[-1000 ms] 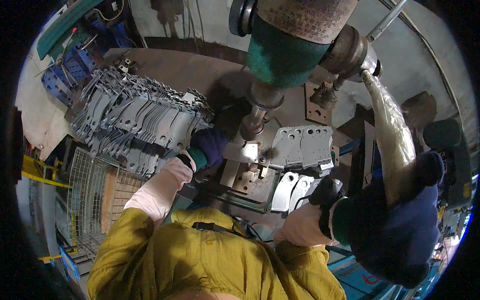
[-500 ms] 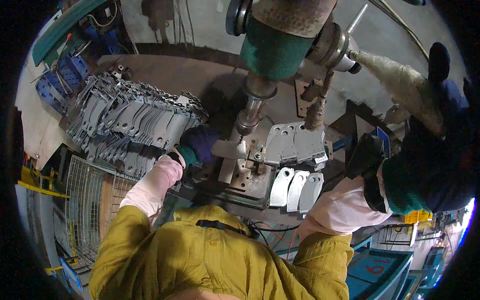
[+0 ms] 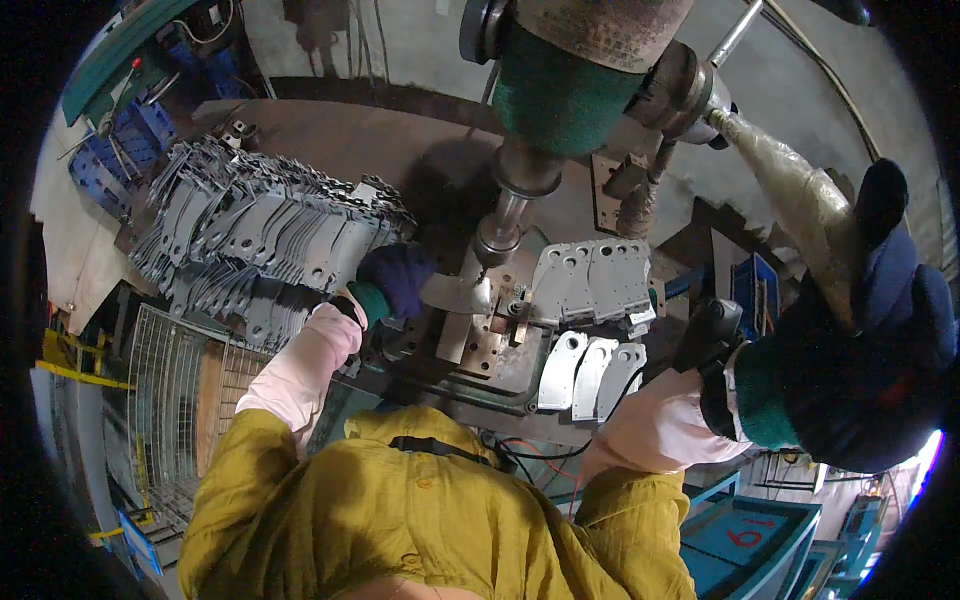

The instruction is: Operating an industrial drilling or riveting machine to process metal plates.

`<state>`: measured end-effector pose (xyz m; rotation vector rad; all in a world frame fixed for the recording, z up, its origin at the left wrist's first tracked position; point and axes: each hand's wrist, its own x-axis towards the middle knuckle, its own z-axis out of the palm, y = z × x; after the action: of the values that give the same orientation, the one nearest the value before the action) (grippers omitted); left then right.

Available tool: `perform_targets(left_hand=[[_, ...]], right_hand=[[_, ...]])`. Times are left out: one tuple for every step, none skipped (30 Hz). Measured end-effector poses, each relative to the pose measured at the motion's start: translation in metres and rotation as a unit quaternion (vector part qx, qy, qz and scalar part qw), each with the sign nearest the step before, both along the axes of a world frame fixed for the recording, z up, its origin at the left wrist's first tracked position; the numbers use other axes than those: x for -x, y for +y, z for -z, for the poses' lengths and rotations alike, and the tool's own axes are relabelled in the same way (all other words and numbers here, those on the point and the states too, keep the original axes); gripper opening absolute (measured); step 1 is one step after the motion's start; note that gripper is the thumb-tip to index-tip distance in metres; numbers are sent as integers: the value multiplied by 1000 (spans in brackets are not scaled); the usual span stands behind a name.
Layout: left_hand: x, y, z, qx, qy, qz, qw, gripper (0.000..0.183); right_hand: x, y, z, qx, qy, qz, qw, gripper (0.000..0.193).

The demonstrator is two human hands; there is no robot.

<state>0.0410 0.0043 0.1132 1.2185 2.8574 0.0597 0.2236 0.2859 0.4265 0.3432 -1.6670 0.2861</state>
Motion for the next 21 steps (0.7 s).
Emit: perform_targets(left_hand=[[1,0,1,-10,2,2,1000,31],[1,-1,2,-18,3,0,1000,31],[2,-3,2,-7,-9,-2,1000,32],[3,-5,2,3,-22,-4,1000,33],[4,-2,0,12,-34,-2,999,34],[4,-3,2,-8,-18,5,1000,35],[5,-6,7,-27,-3,11,1000,36],[6,-8,8,-47,13,15,999,36],[5,-8,10,-53,25,20,998,36],[5,-8,11,-58,36,25,997,37],[5,-9,11,-64,48,26,996,37],[5,-9,11,-54,36,20,998,37],[6,-8,10,-43,24,13,999,36],[5,-7,6,-33,12,7,999,36],[4,-5,2,-19,7,3,1000,37],[3,-3,-3,-4,2,-2,1000,38],[2,-3,-5,11,-3,-6,1000,39],[2,-4,-2,-3,5,0,1000,38],[2,-7,5,-18,13,5,1000,38],[4,-7,9,-35,24,11,999,37],[6,-5,12,-31,20,12,999,36]], right_hand=[[0,0,-1,-1,1,3,1000,25],[1,0,1,3,-1,-1,1000,25],[2,0,2,3,-1,-2,1000,25],[4,0,3,4,-1,-5,1000,25],[3,0,3,4,-1,-2,1000,25],[2,0,2,3,-2,0,1000,25],[1,1,2,2,-1,7,1000,25],[1,0,3,1,1,15,1000,25],[-1,-1,4,-4,2,31,1000,25],[-3,-1,4,-7,7,55,998,25],[-4,-1,5,-15,11,83,996,25],[-6,-2,7,-22,20,136,990,25],[-10,-3,10,-37,29,208,977,25],[-13,-5,13,-55,38,291,954,25],[-17,-7,17,-78,44,367,926,25],[-21,-10,20,-102,50,429,896,25],[-22,-14,26,-122,49,474,871,25],[-23,-16,29,-136,48,500,854,25],[-22,-16,32,-146,47,520,840,25],[-24,-16,35,-156,50,539,826,25],[-26,-16,37,-161,53,550,817,25]])
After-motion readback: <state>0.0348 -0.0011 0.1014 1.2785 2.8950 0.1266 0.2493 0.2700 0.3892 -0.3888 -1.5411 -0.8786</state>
